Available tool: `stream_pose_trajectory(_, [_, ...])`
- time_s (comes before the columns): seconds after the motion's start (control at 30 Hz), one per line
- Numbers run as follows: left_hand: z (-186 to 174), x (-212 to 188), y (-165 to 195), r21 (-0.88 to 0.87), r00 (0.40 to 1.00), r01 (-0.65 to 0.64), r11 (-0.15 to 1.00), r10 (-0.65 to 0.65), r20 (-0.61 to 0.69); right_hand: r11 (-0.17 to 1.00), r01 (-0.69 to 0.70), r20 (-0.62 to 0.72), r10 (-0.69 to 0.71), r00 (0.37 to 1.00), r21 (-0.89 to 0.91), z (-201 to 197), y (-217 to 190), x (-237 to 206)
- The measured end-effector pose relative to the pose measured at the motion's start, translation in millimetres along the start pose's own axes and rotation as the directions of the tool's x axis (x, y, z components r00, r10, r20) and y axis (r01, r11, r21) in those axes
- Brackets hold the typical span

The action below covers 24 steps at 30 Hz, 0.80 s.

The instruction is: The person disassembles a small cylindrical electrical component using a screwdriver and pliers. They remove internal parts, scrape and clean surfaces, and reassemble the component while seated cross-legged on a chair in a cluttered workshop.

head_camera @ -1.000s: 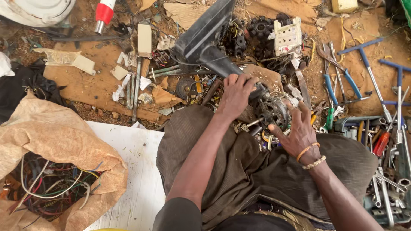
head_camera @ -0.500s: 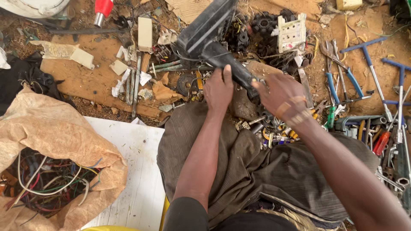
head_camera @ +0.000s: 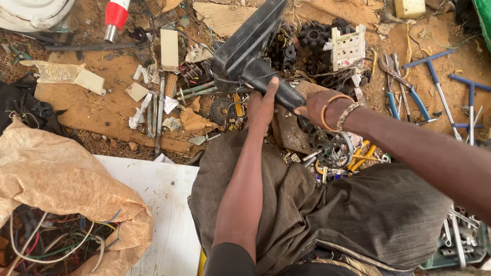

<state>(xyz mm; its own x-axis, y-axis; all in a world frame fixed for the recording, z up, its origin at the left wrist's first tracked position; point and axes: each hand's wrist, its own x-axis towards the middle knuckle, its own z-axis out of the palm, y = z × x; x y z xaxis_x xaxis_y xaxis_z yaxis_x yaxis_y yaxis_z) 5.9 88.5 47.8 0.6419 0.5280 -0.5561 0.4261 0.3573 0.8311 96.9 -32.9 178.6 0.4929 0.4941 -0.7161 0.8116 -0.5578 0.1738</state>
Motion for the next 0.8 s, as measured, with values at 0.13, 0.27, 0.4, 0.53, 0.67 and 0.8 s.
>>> stream_pose_trajectory(0.13, [4, 9, -11, 0.162, 0.984, -0.144, 0.976, 0.159, -0.079, 0.989, 0.13, -0.031, -0.132, 0.991, -0.073, -13, 0, -11])
stream_pose_trajectory(0.27, [5, 11, -11, 0.208, 0.973, -0.209, 0.956, 0.225, -0.054, 0.88, 0.28, -0.038, -0.318, 0.947, -0.384, -27, 0, -31])
stream_pose_trajectory(0.4, [3, 7, -4, 0.25, 0.947, -0.295, 0.922, 0.317, -0.052, 0.988, -0.017, 0.099, 0.033, 0.995, -0.156, -27, 0, -33])
stream_pose_trajectory(0.53, [1, 3, -1, 0.194, 0.96, -0.251, 0.948, 0.27, -0.079, 0.996, -0.059, -0.003, 0.059, 0.998, -0.06, -13, 2, -27])
stream_pose_trajectory(0.67, [-2, 4, -3, 0.262, 0.935, -0.289, 0.921, 0.33, -0.129, 0.817, 0.454, -0.457, -0.575, 0.679, -0.355, -9, 2, -28])
stream_pose_trajectory(0.8, [-2, 8, -3, 0.247, 0.969, -0.208, 0.946, 0.234, -0.081, 0.994, 0.107, -0.222, -0.1, 0.97, 0.022, -25, -8, -32])
